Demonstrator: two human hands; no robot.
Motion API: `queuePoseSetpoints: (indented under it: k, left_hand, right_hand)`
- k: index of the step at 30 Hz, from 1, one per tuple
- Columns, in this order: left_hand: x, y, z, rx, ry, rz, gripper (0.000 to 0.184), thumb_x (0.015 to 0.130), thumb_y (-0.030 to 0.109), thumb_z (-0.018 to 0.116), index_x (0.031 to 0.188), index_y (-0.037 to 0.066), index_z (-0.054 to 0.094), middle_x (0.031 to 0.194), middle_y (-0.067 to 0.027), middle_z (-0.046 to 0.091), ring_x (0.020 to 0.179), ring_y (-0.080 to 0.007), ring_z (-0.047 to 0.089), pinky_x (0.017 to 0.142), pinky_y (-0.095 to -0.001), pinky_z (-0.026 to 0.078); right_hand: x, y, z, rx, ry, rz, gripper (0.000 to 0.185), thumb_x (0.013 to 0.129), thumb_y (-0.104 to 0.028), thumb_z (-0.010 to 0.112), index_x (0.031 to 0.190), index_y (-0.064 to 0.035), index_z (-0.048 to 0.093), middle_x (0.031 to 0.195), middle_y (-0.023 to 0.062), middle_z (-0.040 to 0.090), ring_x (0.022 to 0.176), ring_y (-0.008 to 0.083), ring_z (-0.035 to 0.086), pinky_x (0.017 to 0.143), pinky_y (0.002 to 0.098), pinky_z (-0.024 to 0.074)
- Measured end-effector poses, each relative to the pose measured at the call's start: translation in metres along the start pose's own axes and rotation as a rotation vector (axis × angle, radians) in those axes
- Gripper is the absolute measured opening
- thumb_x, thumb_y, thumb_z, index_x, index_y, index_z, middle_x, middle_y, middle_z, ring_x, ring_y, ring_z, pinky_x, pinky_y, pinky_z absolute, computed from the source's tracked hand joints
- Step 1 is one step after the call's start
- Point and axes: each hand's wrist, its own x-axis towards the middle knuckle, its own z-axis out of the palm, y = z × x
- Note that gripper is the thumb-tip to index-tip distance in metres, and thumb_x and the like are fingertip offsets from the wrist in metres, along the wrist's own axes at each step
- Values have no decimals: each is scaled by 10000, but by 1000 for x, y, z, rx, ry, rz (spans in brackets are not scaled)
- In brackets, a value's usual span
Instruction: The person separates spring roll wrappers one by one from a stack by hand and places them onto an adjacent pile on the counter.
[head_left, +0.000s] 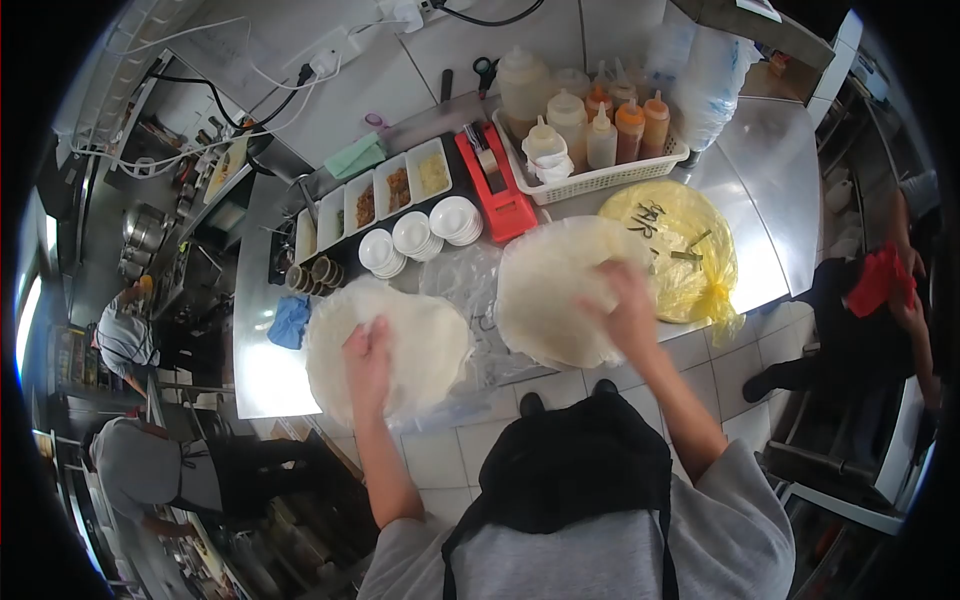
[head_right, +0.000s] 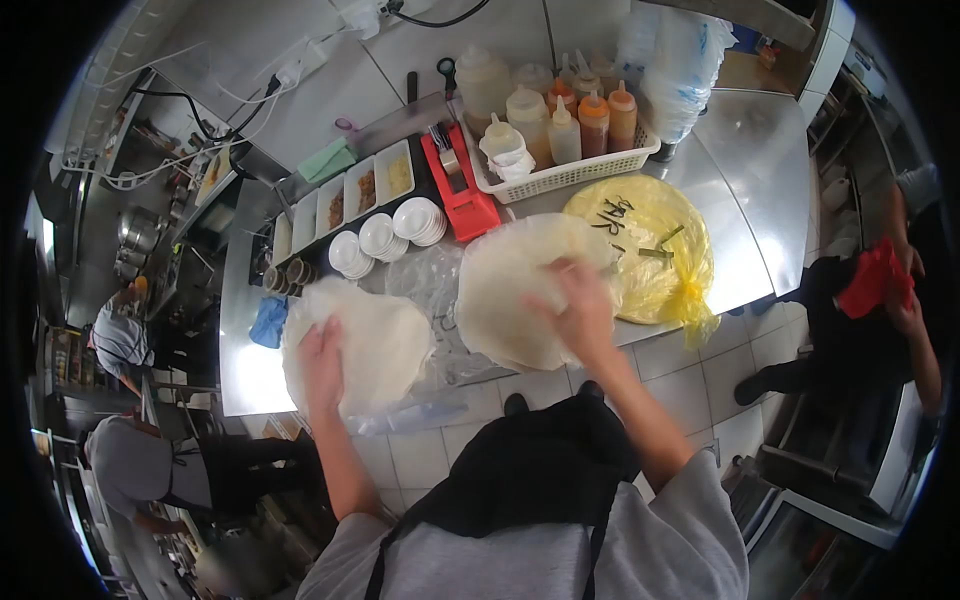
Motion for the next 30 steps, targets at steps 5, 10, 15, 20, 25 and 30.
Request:
queuePoseSetpoints:
  k: [5,10,15,20,25,30]
  left_hand:
    - [-10,48,78,-340,-583,52,251,931,158,475,1110,-6,537,866,-79,647,759,-125,613,682,-258,479]
    - [-13,43,116,-225,-741,142,371,927,157,488,1258,-10,465,1072,-118,620,940,-152,593,791,-272,466]
    - [-34,4,141,21,-859,135,342,868,154,579,1180,20,543,1006,-91,628,883,-133,596,750,-253,458]
    - [-55,-2,169,205,-848,373,364,769,187,680,1094,49,593,914,-79,610,804,-162,587,696,-282,459]
    - [-57,-4,188,220,-778,415,351,735,187,707,1040,43,611,879,-83,597,786,-201,584,683,-297,467]
    - [-59,-13,189,262,-738,604,288,743,152,690,998,34,626,881,-108,611,765,-211,593,659,-306,473]
  right_hand:
    - [-41,-59,17,1226,-213,410,472,774,-315,697,1120,-35,539,1022,42,562,841,153,529,737,307,456]
    - [-93,-13,16,1117,-101,1119,313,880,-251,571,1104,-34,547,940,2,581,812,89,543,712,268,466]
    - [-110,4,10,1261,-33,1173,199,906,-166,514,1015,-14,582,892,8,600,774,99,581,696,270,489]
    - [-105,-6,-1,1225,-41,1098,203,918,-164,502,971,11,591,859,29,605,776,104,587,716,277,513]
    - [-106,-6,-1,1267,-46,1082,219,922,-172,506,959,22,600,852,46,614,758,104,589,709,268,520]
    - [-106,-8,2,1284,-34,1075,223,926,-175,503,971,22,600,867,50,613,763,106,583,707,272,511]
